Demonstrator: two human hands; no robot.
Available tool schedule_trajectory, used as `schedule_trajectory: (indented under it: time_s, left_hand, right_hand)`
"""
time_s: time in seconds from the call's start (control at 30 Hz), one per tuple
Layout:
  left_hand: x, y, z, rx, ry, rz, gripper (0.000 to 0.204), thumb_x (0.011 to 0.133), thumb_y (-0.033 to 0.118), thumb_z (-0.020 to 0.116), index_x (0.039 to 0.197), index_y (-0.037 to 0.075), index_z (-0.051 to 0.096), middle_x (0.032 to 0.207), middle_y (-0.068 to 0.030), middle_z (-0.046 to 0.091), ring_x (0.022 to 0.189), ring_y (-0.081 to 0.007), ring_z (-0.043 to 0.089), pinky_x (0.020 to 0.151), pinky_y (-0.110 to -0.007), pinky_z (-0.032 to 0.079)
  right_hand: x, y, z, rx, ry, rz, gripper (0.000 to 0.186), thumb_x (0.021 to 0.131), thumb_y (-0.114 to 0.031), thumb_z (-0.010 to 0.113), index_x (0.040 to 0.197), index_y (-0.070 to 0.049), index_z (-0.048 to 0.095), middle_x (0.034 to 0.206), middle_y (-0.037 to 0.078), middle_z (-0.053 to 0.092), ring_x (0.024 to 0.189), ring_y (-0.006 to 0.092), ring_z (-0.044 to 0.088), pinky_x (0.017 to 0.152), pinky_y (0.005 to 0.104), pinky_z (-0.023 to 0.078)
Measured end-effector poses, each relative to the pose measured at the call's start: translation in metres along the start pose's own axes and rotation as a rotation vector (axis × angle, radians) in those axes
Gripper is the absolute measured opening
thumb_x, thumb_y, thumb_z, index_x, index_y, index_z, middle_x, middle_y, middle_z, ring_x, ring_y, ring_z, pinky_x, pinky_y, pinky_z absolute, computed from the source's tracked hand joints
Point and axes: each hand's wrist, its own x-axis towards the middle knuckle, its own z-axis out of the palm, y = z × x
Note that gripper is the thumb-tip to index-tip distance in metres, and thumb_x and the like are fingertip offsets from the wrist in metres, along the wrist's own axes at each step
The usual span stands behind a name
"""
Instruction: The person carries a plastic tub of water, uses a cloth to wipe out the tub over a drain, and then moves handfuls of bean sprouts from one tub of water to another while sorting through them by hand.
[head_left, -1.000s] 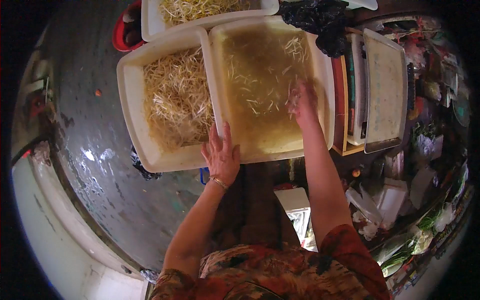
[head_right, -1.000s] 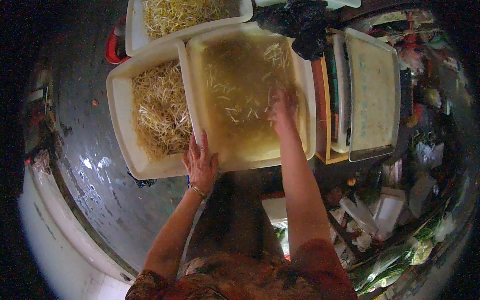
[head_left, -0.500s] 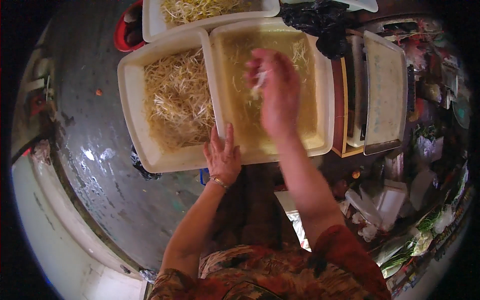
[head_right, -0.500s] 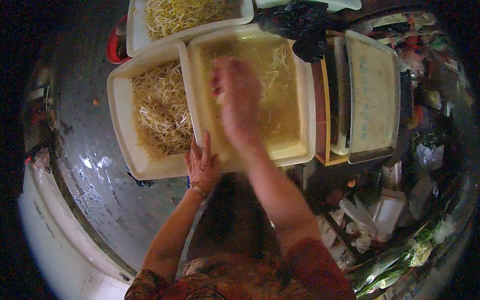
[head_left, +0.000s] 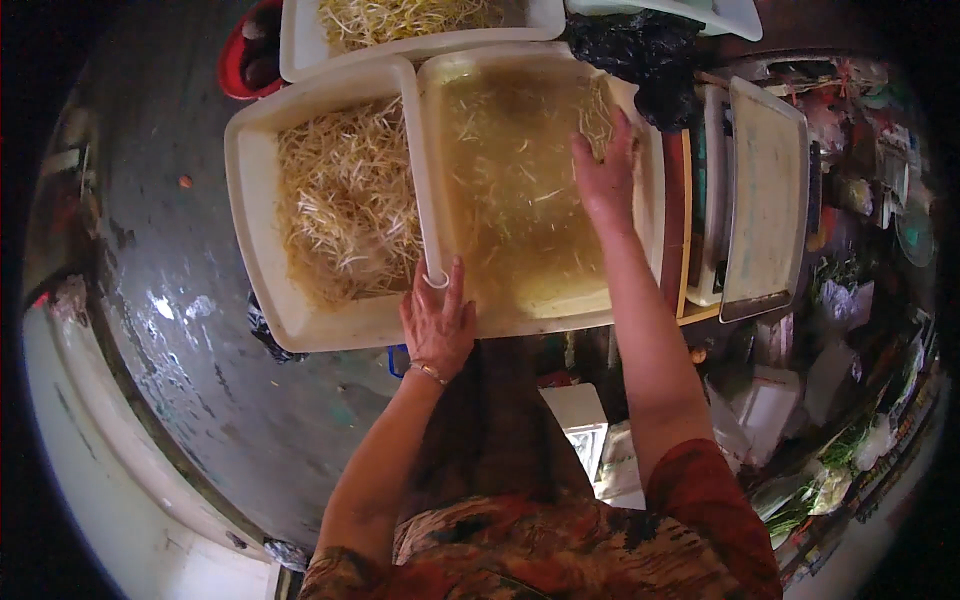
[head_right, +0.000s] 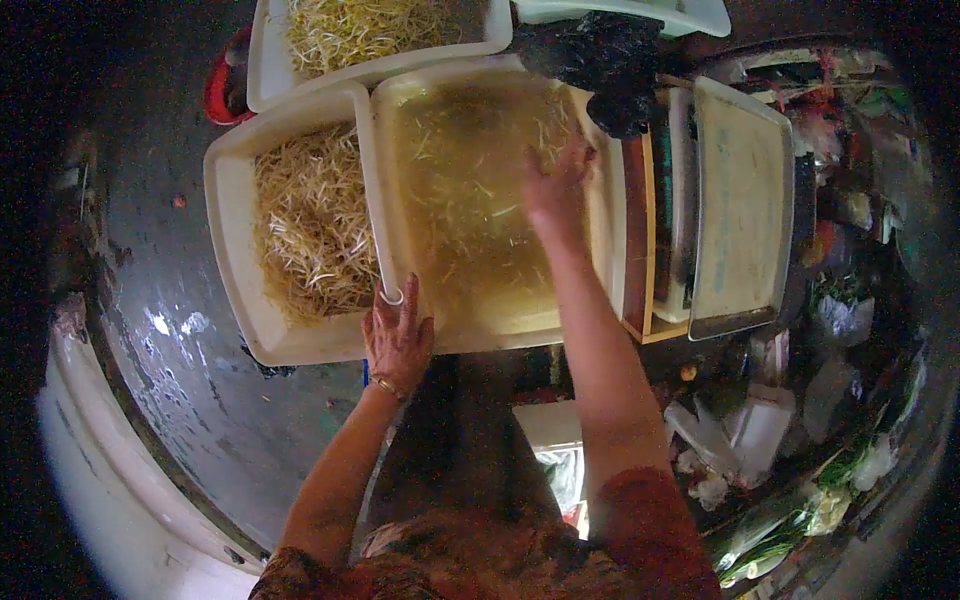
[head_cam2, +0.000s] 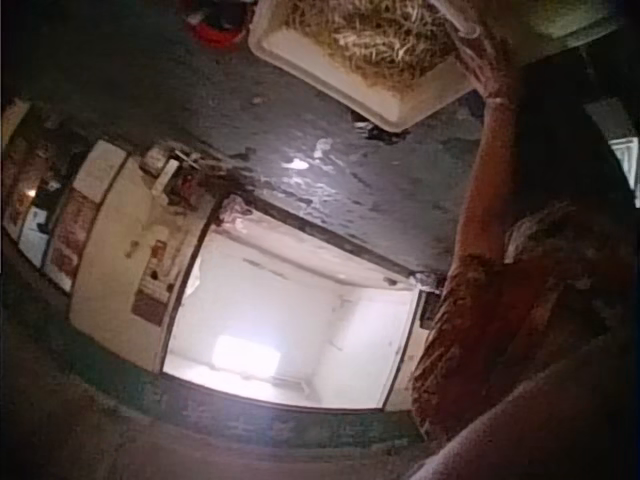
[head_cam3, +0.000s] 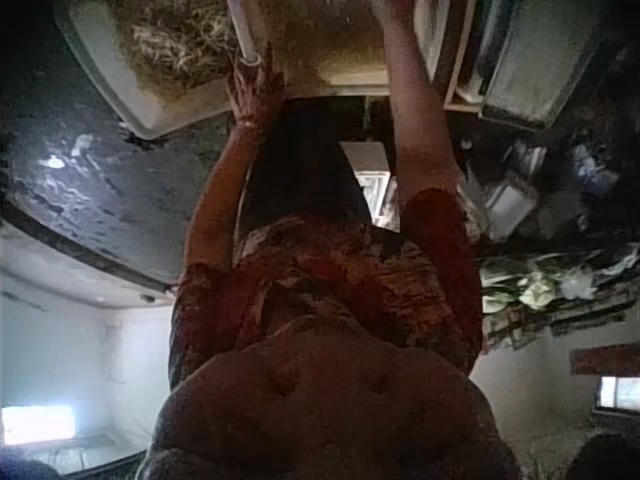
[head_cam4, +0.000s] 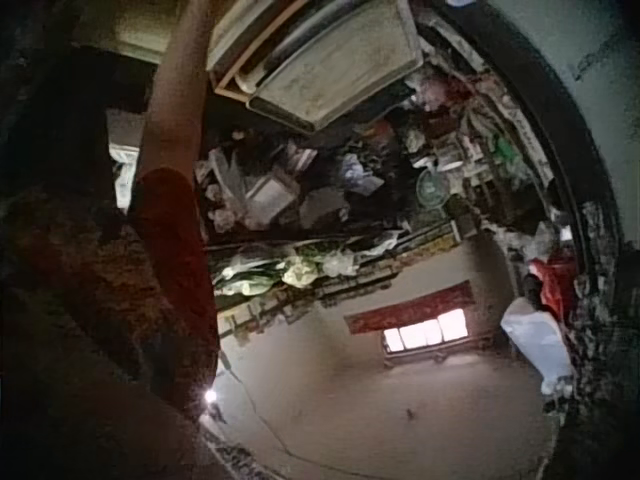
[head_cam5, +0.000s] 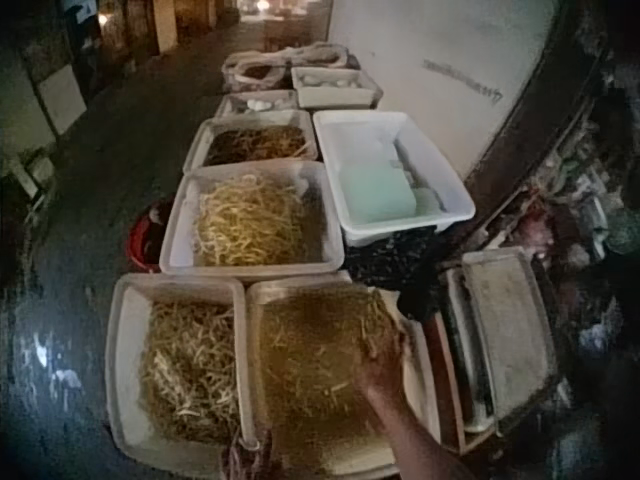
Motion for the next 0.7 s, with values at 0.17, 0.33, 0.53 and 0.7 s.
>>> schedule_trajectory:
  time_s: [0.17, 0.33, 0.53, 0.7]
  left_hand:
    - [-0.001, -0.002, -0.001, -0.039, 0.0, -0.001, 0.071, 0.085, 0.026, 0.057, 0.146, 0.026, 0.021, 0.139, -0.0302, 0.027, 0.123, -0.0433, 0.038, 0.1, -0.051, 0.031]
    - [0.003, 0.007, -0.001, -0.055, -0.05, -0.019, 0.071, 0.084, 0.024, 0.057, 0.146, 0.026, 0.021, 0.14, -0.0293, 0.026, 0.123, -0.0434, 0.037, 0.1, -0.051, 0.031]
    - [0.0, 0.001, -0.008, -0.069, -0.031, -0.033, 0.071, 0.084, 0.023, 0.057, 0.146, 0.027, 0.021, 0.141, -0.0275, 0.026, 0.124, -0.0419, 0.037, 0.1, -0.05, 0.031]
    - [0.002, 0.0, -0.006, -0.076, 0.003, 0.003, 0.071, 0.084, 0.023, 0.057, 0.145, 0.028, 0.022, 0.141, -0.0258, 0.026, 0.122, -0.0403, 0.04, 0.098, -0.05, 0.034]
  right_hand:
    - [0.024, 0.048, 0.032, -0.01, -0.014, 0.145, 0.082, 0.081, -0.015, 0.063, 0.146, -0.013, 0.013, 0.139, 0.019, 0.035, 0.122, 0.0329, 0.042, 0.1, 0.0372, 0.037]
    - [0.074, 0.063, 0.043, 0.662, -0.079, 0.263, 0.066, 0.083, -0.008, 0.055, 0.141, -0.014, 0.025, 0.127, 0.016, 0.046, 0.101, 0.0267, 0.055, 0.077, 0.0318, 0.048]
    - [0.077, 0.024, 0.033, 1.106, -0.574, 0.366, 0.039, 0.085, -0.007, 0.047, 0.123, -0.008, 0.052, 0.112, 0.01, 0.058, 0.085, 0.0216, 0.063, 0.068, 0.0312, 0.052]
    - [0.051, 0.002, 0.05, 0.821, -0.724, 0.325, 0.041, 0.085, -0.019, 0.054, 0.124, -0.007, 0.052, 0.119, 0.006, 0.057, 0.095, 0.0185, 0.06, 0.078, 0.035, 0.05]
